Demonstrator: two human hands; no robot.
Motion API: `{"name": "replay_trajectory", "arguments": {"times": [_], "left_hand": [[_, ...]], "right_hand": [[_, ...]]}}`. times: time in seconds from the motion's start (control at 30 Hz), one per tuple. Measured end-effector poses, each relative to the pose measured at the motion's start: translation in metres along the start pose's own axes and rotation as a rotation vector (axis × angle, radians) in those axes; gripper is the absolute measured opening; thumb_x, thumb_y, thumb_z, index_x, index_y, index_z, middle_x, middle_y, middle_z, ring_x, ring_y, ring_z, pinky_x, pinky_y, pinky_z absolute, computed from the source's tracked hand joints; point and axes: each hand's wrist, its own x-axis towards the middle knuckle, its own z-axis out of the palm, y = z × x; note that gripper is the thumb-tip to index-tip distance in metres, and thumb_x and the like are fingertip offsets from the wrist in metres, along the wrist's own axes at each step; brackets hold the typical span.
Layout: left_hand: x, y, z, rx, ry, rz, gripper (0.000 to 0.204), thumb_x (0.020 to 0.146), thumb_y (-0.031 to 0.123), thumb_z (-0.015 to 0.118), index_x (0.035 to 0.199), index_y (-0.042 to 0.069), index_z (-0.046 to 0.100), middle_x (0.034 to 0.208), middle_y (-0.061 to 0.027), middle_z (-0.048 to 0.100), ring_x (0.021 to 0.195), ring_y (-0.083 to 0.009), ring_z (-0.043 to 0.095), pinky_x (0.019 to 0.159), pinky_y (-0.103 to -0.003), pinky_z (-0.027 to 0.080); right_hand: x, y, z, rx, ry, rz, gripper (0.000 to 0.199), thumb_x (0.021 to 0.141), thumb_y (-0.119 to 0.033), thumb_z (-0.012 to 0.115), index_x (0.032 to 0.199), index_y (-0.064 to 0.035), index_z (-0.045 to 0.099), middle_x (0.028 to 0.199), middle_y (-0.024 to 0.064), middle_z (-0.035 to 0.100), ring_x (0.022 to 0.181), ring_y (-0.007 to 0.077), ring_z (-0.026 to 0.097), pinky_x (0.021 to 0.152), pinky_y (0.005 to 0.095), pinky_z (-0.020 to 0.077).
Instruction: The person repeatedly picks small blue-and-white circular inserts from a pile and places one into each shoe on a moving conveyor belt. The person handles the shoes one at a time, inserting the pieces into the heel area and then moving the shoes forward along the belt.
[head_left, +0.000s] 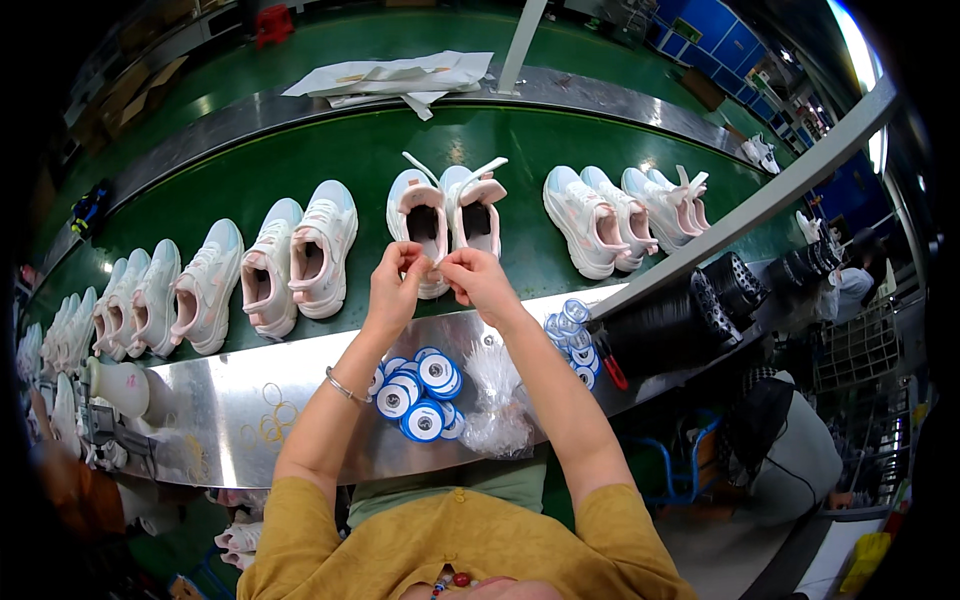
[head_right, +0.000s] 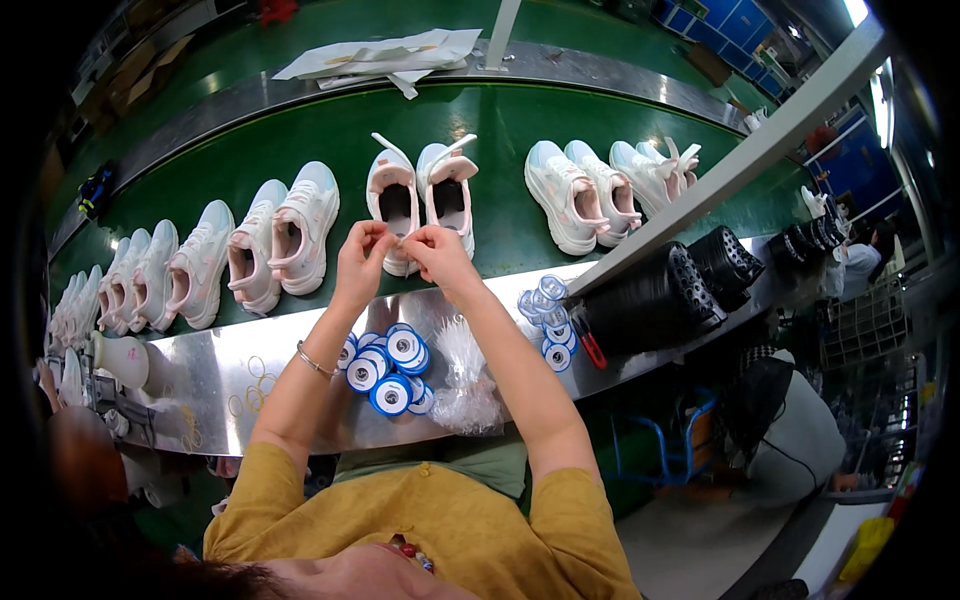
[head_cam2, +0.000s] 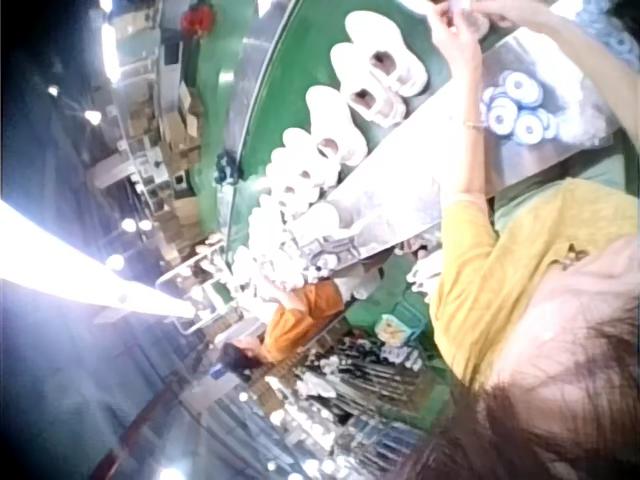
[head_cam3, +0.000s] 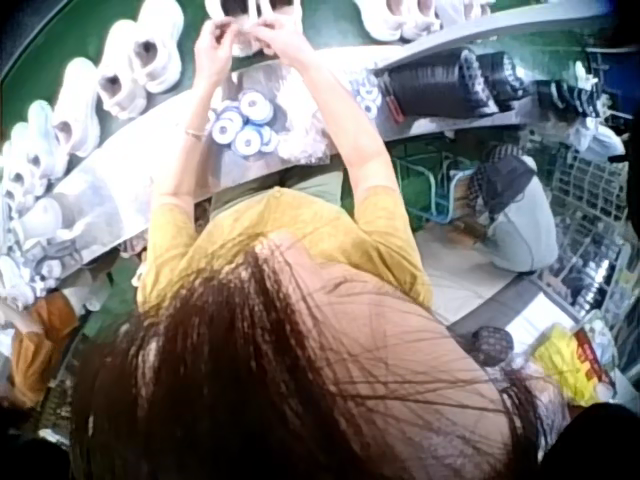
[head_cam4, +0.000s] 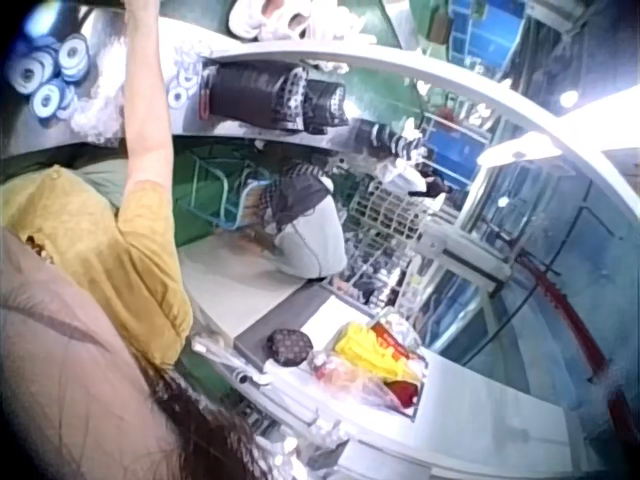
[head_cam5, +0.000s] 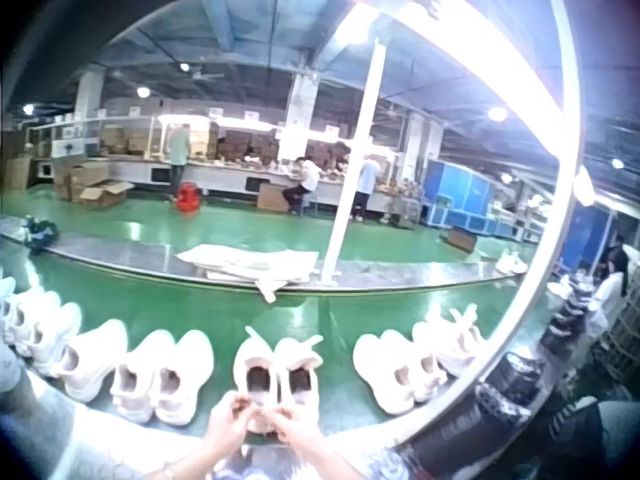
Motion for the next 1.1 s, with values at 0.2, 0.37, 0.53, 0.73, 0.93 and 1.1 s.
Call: {"name": "replay_trajectory", "arguments": {"times": [0.2,0.37,0.53,0.73,0.93,1.1], "left_hand": [[0.011,0.006,-0.004,0.331,-0.231,0.064,0.03,0.088,0.017,0.058,0.11,-0.003,0.057,0.1,-0.0168,0.064,0.093,-0.0262,0.062,0.083,-0.033,0.046],[0.004,-0.019,0.004,0.346,-0.244,0.179,0.023,0.081,0.02,0.064,0.093,0.0,0.065,0.09,-0.0153,0.064,0.089,-0.0319,0.059,0.083,-0.041,0.042],[0.001,-0.012,0.004,0.456,-0.218,0.315,0.023,0.074,0.006,0.069,0.095,-0.003,0.065,0.091,-0.0169,0.065,0.085,-0.0324,0.06,0.079,-0.039,0.046],[0.003,-0.013,0.001,0.39,-0.276,0.267,0.025,0.075,0.006,0.068,0.099,-0.002,0.065,0.093,-0.0168,0.064,0.088,-0.0324,0.059,0.081,-0.039,0.046],[-0.004,-0.003,0.002,0.391,-0.315,0.185,0.025,0.077,0.006,0.066,0.101,0.0,0.065,0.096,-0.0159,0.064,0.092,-0.0321,0.058,0.082,-0.037,0.046],[-0.016,-0.008,-0.001,0.4,-0.324,0.195,0.024,0.078,0.005,0.065,0.101,0.0,0.064,0.1,-0.0151,0.063,0.095,-0.032,0.058,0.084,-0.037,0.045]], "right_hand": [[0.009,-0.018,-0.016,-0.149,0.147,-0.176,0.011,0.087,-0.009,0.057,0.087,0.0013,0.061,0.074,0.0037,0.062,0.054,0.0071,0.056,0.042,0.0198,0.0414],[0.046,-0.024,-0.001,-0.692,0.247,-0.711,0.015,0.085,-0.007,0.056,0.097,-0.0026,0.062,0.086,0.0112,0.065,0.068,0.0213,0.063,0.056,0.032,0.0498],[0.082,-0.033,0.019,-1.161,0.247,-0.887,0.017,0.079,-0.012,0.06,0.095,-0.0068,0.06,0.088,0.0143,0.06,0.075,0.0327,0.062,0.065,0.042,0.05],[0.095,-0.033,0.041,-1.573,0.11,-0.7,0.015,0.075,-0.015,0.061,0.087,-0.0067,0.055,0.082,0.0155,0.06,0.074,0.0329,0.065,0.063,0.042,0.0521],[0.065,-0.027,0.005,-1.476,0.013,-0.657,0.017,0.078,-0.015,0.056,0.094,-0.0111,0.062,0.083,0.0182,0.061,0.075,0.034,0.065,0.064,0.0435,0.052],[0.042,-0.03,-0.01,-1.541,-0.117,-0.708,0.018,0.077,-0.014,0.056,0.093,-0.0112,0.064,0.09,0.0186,0.06,0.08,0.0335,0.064,0.068,0.0414,0.0517]]}}
